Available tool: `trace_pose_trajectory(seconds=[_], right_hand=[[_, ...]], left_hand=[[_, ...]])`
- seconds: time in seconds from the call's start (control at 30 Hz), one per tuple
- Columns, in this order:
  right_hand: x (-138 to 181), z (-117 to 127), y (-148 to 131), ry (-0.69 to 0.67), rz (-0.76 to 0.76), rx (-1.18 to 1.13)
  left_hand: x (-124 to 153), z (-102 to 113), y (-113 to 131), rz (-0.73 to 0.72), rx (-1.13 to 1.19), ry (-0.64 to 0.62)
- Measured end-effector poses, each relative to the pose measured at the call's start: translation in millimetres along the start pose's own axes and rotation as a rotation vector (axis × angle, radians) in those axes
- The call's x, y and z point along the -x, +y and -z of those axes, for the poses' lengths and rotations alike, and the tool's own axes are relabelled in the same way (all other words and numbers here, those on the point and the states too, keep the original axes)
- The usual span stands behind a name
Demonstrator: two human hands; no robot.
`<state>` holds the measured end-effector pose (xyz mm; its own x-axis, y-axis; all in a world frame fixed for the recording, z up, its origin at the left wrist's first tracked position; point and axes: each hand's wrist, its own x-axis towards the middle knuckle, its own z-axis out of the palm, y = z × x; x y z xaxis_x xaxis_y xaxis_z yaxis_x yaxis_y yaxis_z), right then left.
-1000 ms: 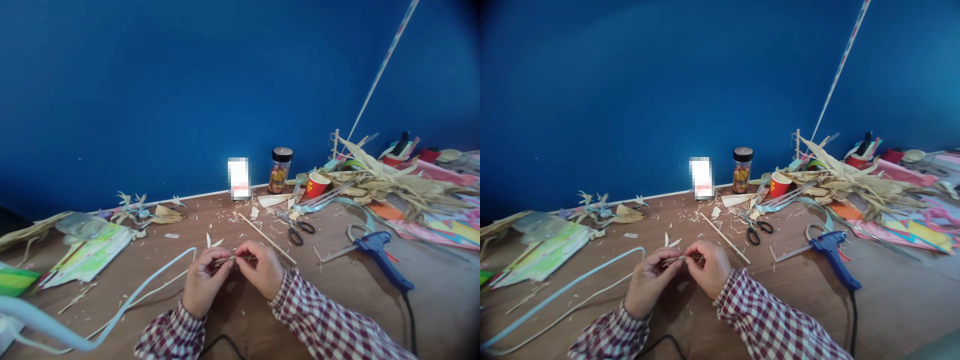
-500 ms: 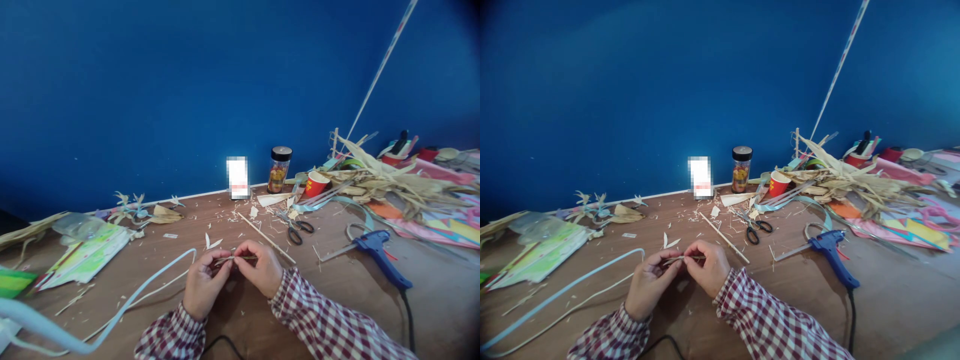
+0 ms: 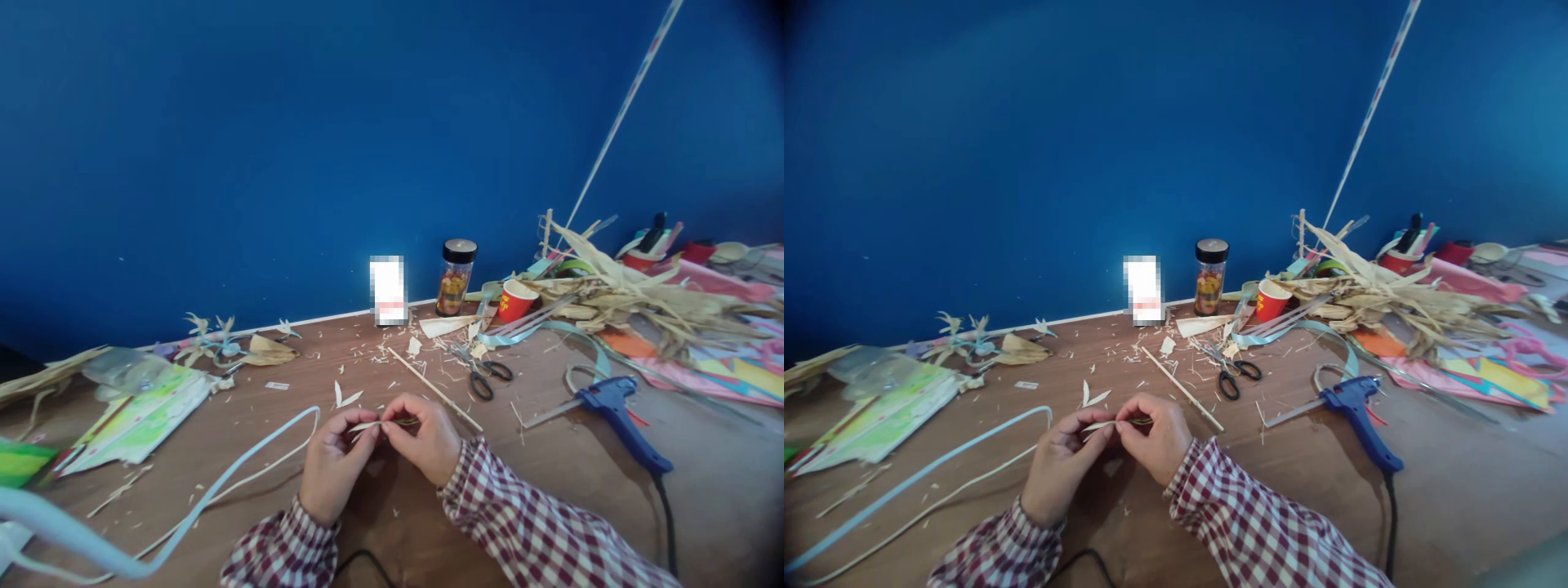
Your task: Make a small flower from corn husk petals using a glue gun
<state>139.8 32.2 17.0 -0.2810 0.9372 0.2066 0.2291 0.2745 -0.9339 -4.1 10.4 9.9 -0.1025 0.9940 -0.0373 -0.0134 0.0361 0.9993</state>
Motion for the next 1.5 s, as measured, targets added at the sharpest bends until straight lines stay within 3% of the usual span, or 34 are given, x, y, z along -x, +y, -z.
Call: trace_pose_trajectory(seconds=[0.23, 1.5], right_hand=[[-0.7, 0.8, -2.3, -0.001, -0.002, -0.011], [-0.6, -0.5, 0.4, 0.011, -0.023, -0.001]], left_hand=[[0.6, -1.7, -2.4, 0.062, 0.111, -0.004], [1.3, -2.3, -4.3, 0.071, 0.144, -0.037]])
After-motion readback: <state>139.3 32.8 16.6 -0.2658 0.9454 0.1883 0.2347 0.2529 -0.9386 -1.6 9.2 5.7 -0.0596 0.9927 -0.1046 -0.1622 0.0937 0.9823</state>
